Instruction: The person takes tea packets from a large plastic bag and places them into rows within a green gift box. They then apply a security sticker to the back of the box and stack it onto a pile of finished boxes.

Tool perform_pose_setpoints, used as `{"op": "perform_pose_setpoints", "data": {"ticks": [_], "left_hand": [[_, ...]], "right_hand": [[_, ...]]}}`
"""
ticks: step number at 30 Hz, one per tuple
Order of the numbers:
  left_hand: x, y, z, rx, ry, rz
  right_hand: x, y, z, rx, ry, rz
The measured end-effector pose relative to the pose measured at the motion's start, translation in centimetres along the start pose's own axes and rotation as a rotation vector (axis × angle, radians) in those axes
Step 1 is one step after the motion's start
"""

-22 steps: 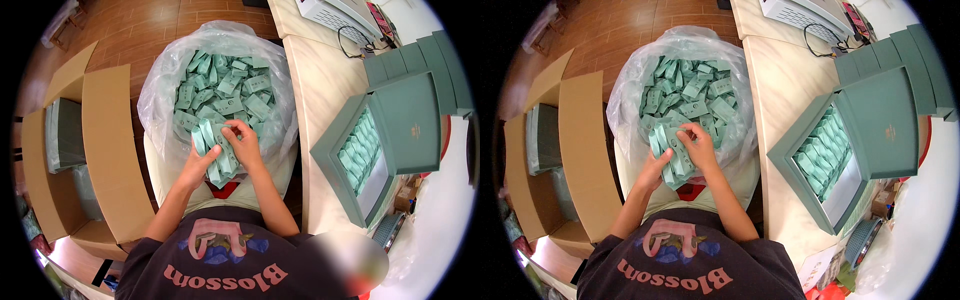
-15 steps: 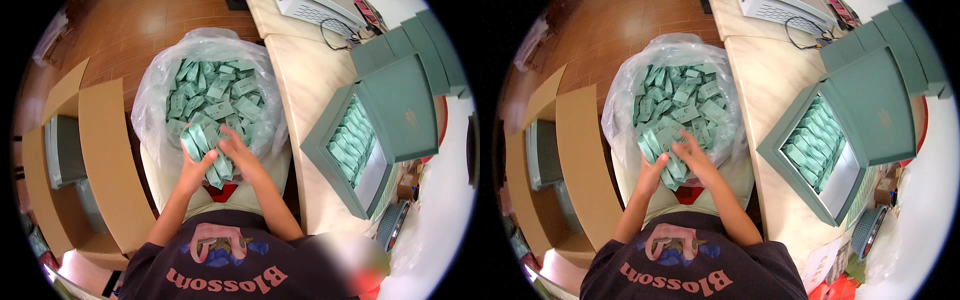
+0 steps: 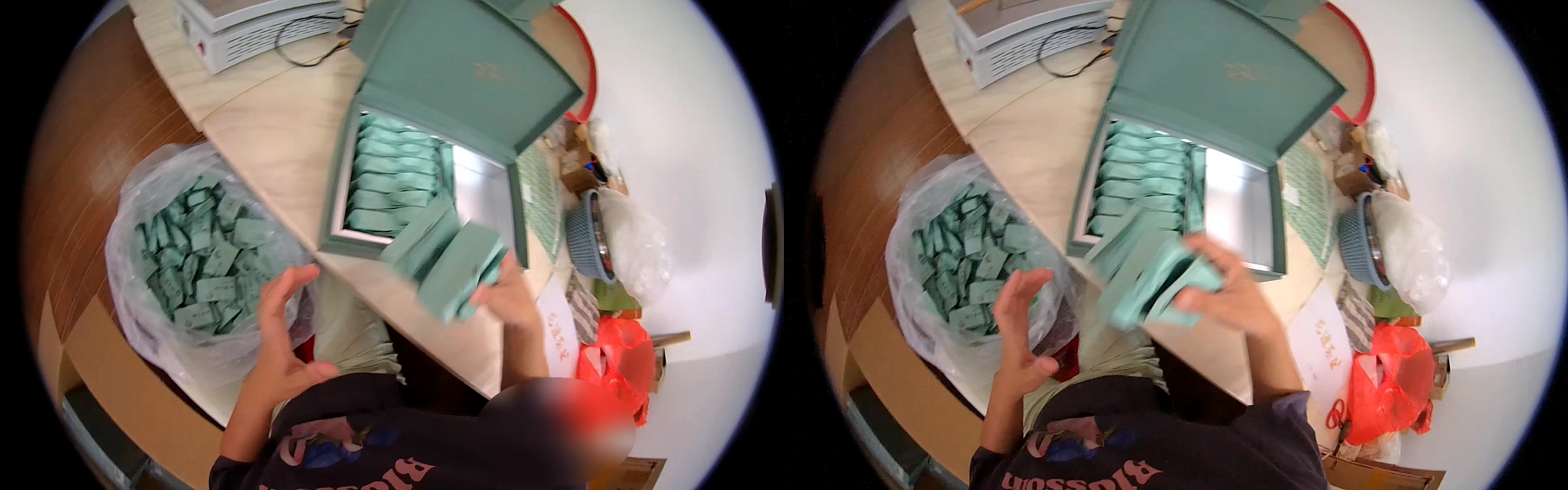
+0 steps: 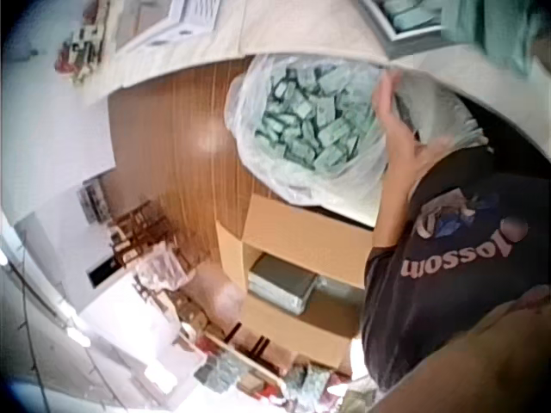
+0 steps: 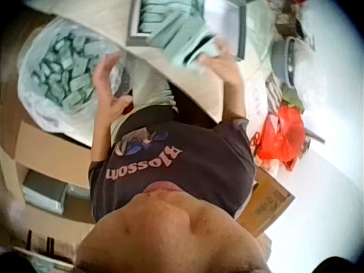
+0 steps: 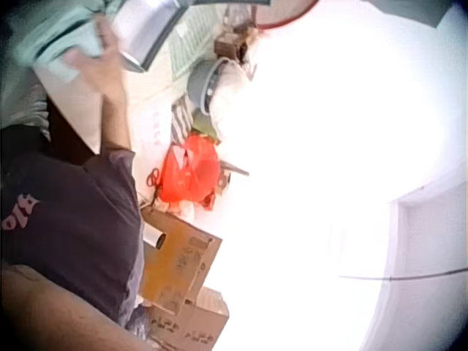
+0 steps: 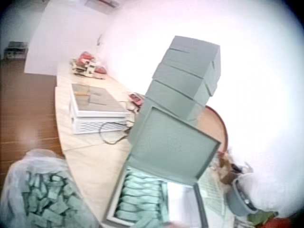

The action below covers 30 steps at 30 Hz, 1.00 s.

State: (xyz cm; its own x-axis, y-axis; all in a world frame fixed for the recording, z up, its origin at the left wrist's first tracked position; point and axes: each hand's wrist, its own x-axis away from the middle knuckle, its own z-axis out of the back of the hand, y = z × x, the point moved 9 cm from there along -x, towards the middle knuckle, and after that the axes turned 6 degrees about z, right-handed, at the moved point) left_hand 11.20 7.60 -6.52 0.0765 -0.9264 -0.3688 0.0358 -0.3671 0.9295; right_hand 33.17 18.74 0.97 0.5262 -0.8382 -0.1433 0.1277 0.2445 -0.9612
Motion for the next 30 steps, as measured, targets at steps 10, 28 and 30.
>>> {"op": "perform_pose_setpoints", "data": {"ticks": [10,28,30], "left_hand": [[3.0,-4.7,-1.1,0.176,0.056,0.458],[7.2,-9.8,2.9,0.120,0.245,0.671],[8.2,-11.6,4.3,0.040,0.265,0.677]], "right_hand": [[-4.8,2.8,15.8,1.494,0.212,0.256],[-2.2,-0.9,9.4,1.519,0.383,0.348],[1.1,-2.8,3.9,1.331,0.428,0.514]]}}
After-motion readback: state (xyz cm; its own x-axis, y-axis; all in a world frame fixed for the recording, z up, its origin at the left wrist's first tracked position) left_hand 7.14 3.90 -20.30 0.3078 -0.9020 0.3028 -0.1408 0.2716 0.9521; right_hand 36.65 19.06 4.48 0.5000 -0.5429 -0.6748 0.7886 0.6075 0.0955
